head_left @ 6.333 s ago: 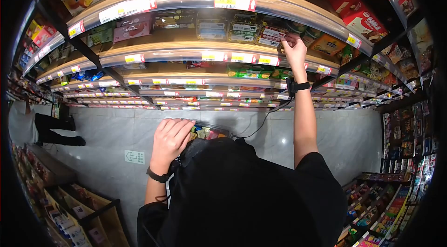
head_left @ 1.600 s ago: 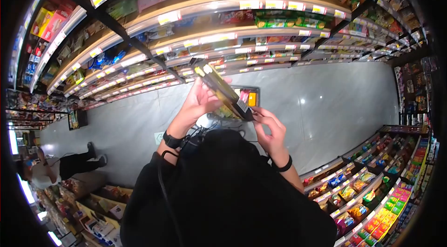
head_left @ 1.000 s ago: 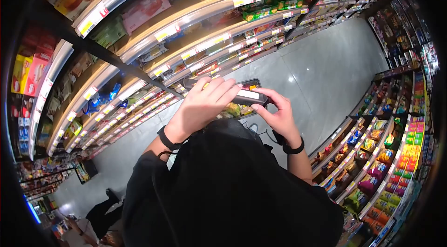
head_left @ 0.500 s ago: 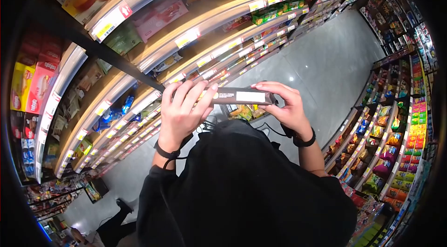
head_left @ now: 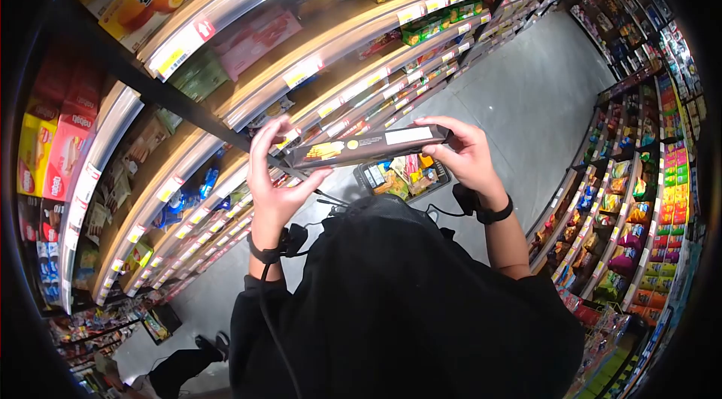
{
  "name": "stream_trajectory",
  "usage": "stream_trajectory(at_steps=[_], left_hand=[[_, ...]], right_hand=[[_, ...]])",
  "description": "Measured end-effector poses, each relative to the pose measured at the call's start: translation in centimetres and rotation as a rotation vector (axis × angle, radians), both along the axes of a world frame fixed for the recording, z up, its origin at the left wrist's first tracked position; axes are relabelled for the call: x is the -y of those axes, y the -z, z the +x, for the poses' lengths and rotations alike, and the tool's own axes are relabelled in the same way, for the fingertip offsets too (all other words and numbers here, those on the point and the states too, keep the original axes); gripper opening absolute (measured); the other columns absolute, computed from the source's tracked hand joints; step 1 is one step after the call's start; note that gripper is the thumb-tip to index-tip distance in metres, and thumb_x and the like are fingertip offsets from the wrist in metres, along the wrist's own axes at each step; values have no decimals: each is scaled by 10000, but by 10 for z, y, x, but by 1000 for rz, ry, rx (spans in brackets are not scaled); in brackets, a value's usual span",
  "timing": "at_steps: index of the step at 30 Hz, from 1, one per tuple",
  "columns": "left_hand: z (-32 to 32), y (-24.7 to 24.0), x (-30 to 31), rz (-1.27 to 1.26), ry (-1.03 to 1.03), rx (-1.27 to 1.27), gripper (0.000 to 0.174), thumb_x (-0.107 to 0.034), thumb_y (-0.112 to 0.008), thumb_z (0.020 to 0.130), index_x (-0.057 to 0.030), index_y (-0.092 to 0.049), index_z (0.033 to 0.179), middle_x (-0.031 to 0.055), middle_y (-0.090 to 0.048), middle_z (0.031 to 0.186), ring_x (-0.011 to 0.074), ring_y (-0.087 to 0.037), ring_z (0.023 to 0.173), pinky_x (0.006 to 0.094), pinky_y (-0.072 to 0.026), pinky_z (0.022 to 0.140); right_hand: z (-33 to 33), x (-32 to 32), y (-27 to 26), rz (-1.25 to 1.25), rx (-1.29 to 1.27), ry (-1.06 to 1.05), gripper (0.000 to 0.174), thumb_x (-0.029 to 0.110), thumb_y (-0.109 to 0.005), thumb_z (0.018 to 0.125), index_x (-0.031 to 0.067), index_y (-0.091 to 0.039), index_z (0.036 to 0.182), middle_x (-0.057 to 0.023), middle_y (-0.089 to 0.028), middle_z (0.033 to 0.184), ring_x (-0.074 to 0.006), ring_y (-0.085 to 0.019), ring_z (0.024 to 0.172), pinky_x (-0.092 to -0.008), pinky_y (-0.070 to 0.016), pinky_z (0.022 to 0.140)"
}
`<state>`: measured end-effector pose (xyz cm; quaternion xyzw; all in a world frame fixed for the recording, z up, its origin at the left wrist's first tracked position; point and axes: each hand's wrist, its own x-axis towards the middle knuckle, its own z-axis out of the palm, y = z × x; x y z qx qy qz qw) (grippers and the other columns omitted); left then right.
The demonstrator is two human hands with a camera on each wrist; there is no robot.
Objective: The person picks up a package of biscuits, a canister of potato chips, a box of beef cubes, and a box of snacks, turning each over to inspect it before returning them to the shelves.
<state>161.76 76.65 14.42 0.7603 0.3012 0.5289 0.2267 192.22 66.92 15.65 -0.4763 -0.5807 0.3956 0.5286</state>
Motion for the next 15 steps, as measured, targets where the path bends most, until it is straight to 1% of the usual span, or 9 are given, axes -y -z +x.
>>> stream_trajectory(at_steps=[1, 3, 6, 8, 10, 11, 13, 14, 15], left_hand=[[-3, 8, 1, -160, 45, 40, 726, -108, -924, 638, -21, -589, 1276, 140, -693, 1184, 269, -674, 1086, 382, -517, 964], [-11, 13, -3, -183, 93, -65, 578, -70, -902, 662, -12, -655, 1181, 123, -735, 1078, 232, -698, 1040, 354, -528, 940], [-6, 10, -8, -197, 91, -60, 450, -53, -883, 686, -18, -707, 1099, 118, -744, 1045, 203, -706, 1013, 336, -527, 936], [-5, 9, -12, -253, 156, -68, 452, -54, -882, 688, -23, -714, 1107, 107, -748, 1026, 192, -713, 974, 323, -529, 923], [-4, 5, -18, -352, 254, -59, 453, -47, -880, 692, -34, -725, 1117, 94, -751, 992, 159, -713, 916, 299, -535, 891], [0, 9, -24, -392, 308, -16, 431, -46, -864, 729, -16, -716, 1133, 83, -747, 1006, 131, -697, 905, 278, -537, 864], [7, 6, -31, -624, 289, 5, 392, -41, -831, 790, 12, -698, 1155, 74, -739, 1020, 113, -685, 901, 262, -537, 856], [13, 5, -37, -703, 274, 27, 366, -46, -800, 838, 42, -679, 1171, 64, -729, 1025, 100, -674, 903, 255, -542, 837], [16, 3, -47, -733, 296, 47, 349, -43, -782, 858, 48, -672, 1176, 67, -724, 1020, 94, -669, 902, 251, -545, 827]], right_hand=[[1, 0, 0, -4, -2, 1, 396, 0, -704, 883, -37, -620, 1269, -145, -687, 1212, -192, -654, 1108, -319, -507, 976], [-1, -2, -5, 49, -4, -17, 393, 8, -702, 890, -40, -619, 1271, -147, -683, 1215, -193, -648, 1118, -325, -502, 983], [2, -4, -6, 46, 32, -20, 392, 16, -704, 893, -34, -621, 1273, -143, -683, 1213, -191, -647, 1119, -327, -499, 985], [5, -5, -2, 49, 49, -7, 386, 17, -702, 895, -26, -626, 1271, -138, -683, 1213, -189, -648, 1114, -328, -497, 985], [10, -7, 2, 27, 18, 7, 367, 51, -688, 921, 3, -630, 1280, -109, -695, 1182, -153, -655, 1049, -300, -520, 908], [13, -9, 4, 21, 1, 14, 357, 68, -680, 934, 17, -632, 1284, -95, -700, 1166, -136, -659, 1017, -286, -531, 870], [16, -13, 8, -64, -55, 45, 362, 142, -629, 982, 23, -598, 1322, -92, -690, 1186, -133, -654, 1011, -275, -521, 845], [18, -15, 10, -109, -82, 57, 369, 179, -603, 1006, 26, -581, 1341, -91, -684, 1195, -131, -651, 1009, -269, -516, 832], [22, -15, 14, -127, -127, 82, 376, 203, -574, 1021, 28, -564, 1354, -93, -676, 1210, -135, -650, 1008, -265, -513, 823]])
